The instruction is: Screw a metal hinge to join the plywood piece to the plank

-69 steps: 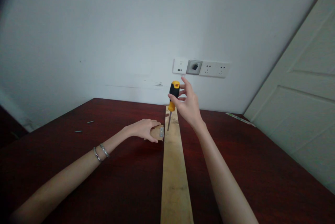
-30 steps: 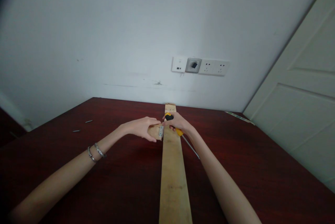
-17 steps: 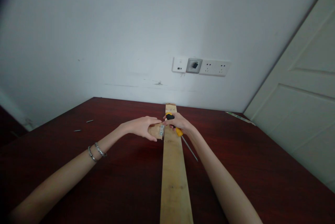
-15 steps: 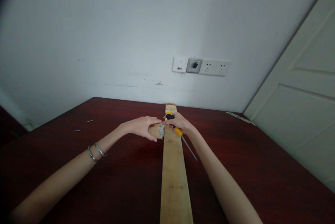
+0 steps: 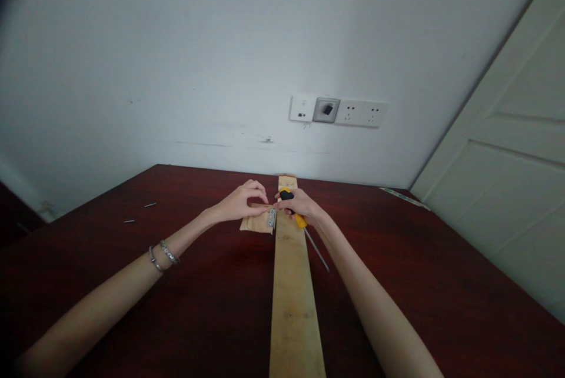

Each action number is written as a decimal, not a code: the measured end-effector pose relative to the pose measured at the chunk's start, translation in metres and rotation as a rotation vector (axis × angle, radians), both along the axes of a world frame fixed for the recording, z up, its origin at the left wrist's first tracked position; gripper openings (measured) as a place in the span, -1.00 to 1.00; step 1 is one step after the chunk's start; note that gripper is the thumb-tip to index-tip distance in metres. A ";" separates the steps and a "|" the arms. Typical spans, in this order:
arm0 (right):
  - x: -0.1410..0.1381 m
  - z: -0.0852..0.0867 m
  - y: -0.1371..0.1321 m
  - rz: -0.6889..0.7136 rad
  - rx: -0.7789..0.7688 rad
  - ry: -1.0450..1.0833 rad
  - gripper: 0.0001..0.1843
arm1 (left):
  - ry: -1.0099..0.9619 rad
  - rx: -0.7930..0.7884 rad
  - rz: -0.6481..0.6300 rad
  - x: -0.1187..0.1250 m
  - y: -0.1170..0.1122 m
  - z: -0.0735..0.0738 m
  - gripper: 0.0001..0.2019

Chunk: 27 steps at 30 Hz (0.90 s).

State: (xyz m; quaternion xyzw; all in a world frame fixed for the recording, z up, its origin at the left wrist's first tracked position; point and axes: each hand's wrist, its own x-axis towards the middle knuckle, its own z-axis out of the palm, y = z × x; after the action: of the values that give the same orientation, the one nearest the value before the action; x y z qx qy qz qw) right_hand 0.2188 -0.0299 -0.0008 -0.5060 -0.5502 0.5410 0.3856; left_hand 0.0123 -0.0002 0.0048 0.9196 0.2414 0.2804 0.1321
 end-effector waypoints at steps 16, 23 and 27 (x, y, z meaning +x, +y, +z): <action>-0.006 0.002 -0.004 -0.007 -0.002 -0.036 -0.57 | 0.052 0.113 -0.089 0.008 -0.009 -0.002 -0.89; -0.006 0.000 -0.002 0.004 0.011 -0.043 -0.60 | 0.036 0.125 -0.139 0.007 -0.006 -0.005 -0.91; -0.006 -0.002 -0.001 0.015 0.010 -0.042 -0.59 | 0.027 0.131 -0.153 0.007 -0.006 -0.006 -0.91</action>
State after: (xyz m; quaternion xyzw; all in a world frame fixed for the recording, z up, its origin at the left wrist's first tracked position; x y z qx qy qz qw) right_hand 0.2127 -0.0312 -0.0026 -0.5113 -0.5647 0.5302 0.3723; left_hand 0.0189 -0.0061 -0.0015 0.9457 0.1533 0.2722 0.0897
